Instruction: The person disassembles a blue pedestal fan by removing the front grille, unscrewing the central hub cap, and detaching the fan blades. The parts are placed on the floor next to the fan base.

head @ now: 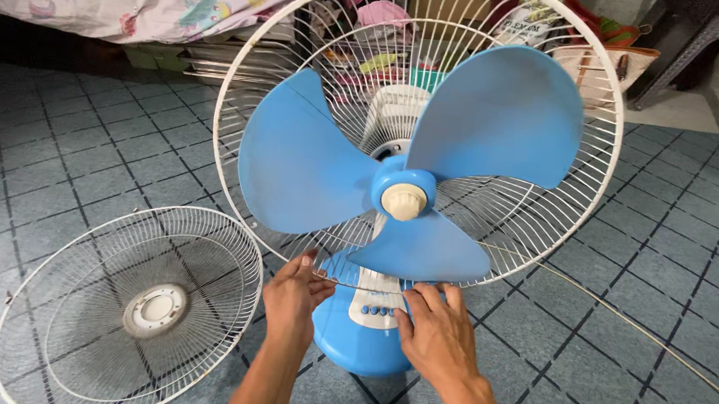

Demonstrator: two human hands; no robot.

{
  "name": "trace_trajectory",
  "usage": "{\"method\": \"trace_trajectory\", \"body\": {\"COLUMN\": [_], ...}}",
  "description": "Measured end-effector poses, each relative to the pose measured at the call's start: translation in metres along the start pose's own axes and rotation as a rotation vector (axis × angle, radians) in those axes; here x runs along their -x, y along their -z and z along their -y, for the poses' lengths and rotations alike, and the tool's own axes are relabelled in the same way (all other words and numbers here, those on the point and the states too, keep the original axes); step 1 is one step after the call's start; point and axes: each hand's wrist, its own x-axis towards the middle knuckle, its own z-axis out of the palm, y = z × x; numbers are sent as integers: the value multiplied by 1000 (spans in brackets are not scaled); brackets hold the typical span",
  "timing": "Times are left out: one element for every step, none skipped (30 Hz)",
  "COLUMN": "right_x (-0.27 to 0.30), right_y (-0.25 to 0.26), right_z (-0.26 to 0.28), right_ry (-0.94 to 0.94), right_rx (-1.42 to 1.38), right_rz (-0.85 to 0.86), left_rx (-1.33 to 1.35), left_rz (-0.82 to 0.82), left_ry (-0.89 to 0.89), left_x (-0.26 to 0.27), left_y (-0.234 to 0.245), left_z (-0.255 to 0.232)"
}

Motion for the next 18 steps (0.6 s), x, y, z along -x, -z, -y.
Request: {"method": "trace_trajectory", "body": {"right_x": [0,1,1,0,-1,-3,-5,-7,-9,-13,-17,-21,-26,-32,-38,-44,-51,-58], "right_y": [2,4,8,11,15,20,25,31,35,40,44,49,53,59,65,69,72,74], "right_z": [2,2,3,5,7,9,12,15,19,23,28,33,38,42,47,52,57,62], "right_ry": [-12,-20,-29,-37,-24,-12,0,-53,-106,-158,-122,-84,-47,-45,-43,-44,-65,-87], "right_rx": [-1,-8,-15,-23,-12,0,11,-4,-20,-35,-59,-83,-105,-157,-209,-262,-291,-316], "right_rz": [11,15,19,22,23,22,22,49,76,107,-16,-141,-267,-303,-340,-375,-404,-432], "left_rx": [-6,-10,-15,-20,-24,-30,-40,-53,-66,-126,-186,-245,-389,-533,-676,-651,-625,-598], "left_rz": [-6,-8,-10,-10,-9,-7,-5,-3,-1,-5,-8,-13,-39,-64,-89,-64,-39,-14], "left_ry": [1,5,8,15,21,28,46,67,89,94,99,102,121,136,150,102,53,7], "left_x": [4,8,11,13,16,18,20,22,25,29,33,36,42,47,52,55,56,58], "left_y": [2,3,2,2,1,-1,-4,-6,-9,-12,-15,-18,-20,-22,-24,-27,-30,-33], "left_z": [0,1,1,-1,-3,-7,-12,-16,-21,-25,-30,-37,-43,-49,-54,-59,-62,-64]}}
